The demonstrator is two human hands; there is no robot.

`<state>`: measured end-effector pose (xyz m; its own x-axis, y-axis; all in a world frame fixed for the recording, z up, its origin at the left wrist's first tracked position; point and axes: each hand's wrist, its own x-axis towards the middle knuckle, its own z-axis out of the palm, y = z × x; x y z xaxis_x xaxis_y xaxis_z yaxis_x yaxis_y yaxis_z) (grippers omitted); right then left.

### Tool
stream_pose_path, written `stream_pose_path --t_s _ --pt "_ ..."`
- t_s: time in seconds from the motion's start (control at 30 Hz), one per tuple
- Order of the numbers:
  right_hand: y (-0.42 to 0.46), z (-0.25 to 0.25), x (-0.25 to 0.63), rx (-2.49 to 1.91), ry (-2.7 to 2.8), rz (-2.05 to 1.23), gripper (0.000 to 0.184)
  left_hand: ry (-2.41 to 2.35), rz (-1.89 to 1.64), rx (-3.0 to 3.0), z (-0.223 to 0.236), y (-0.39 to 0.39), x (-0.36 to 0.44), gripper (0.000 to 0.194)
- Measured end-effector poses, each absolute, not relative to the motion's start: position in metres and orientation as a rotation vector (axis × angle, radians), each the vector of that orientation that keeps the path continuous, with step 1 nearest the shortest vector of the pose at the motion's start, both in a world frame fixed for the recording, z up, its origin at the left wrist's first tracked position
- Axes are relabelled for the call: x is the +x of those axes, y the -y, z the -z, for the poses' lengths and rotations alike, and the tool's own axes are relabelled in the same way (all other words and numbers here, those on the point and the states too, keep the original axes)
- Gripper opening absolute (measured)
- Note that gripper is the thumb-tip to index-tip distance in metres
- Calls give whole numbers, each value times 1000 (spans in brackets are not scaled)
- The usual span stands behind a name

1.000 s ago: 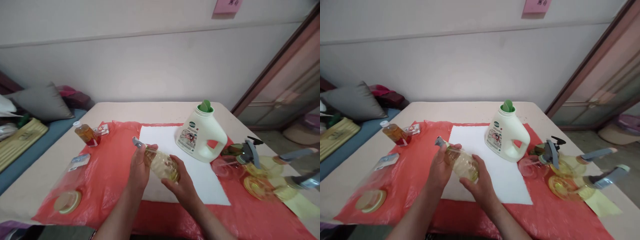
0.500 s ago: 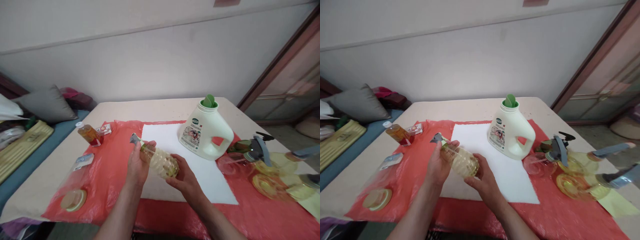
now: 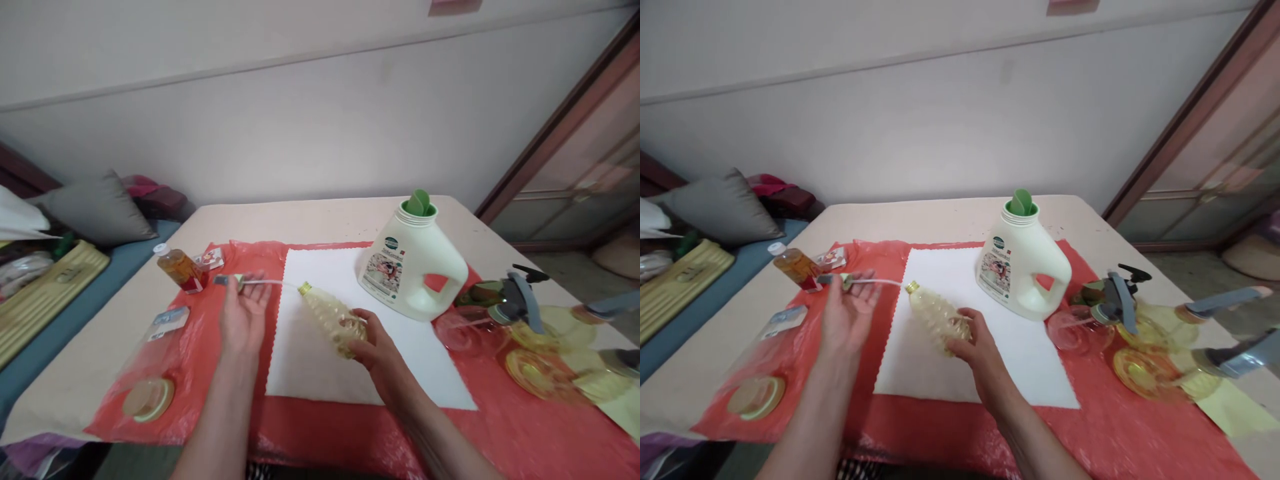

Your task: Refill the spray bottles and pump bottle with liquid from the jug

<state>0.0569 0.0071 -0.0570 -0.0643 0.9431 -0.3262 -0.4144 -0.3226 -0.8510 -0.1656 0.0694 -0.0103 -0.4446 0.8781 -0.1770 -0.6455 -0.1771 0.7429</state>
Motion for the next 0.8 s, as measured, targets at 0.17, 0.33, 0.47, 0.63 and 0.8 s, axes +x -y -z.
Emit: stream_pose_path --t_s 0.17,0.33,0.47,0.63,0.8 --pt "-12 60 59 -1076 601 -1524 48 -1255 -1857 503 10 -74 -195 40" --pt "-14 54 63 -927 477 -1612 47 -1747 -1353 1047 18 -76 -191 42" --pt "-17 55 64 -929 494 -1646 72 -1945 -876 1302 30 -83 -177 25" --pt "-21 67 62 -1131 761 -1530 86 -2077 -479 1511 50 -88 -151 11" --pt "-23 78 58 -1218 984 -1403 89 -2051 -412 1622 54 -88 -141 20"
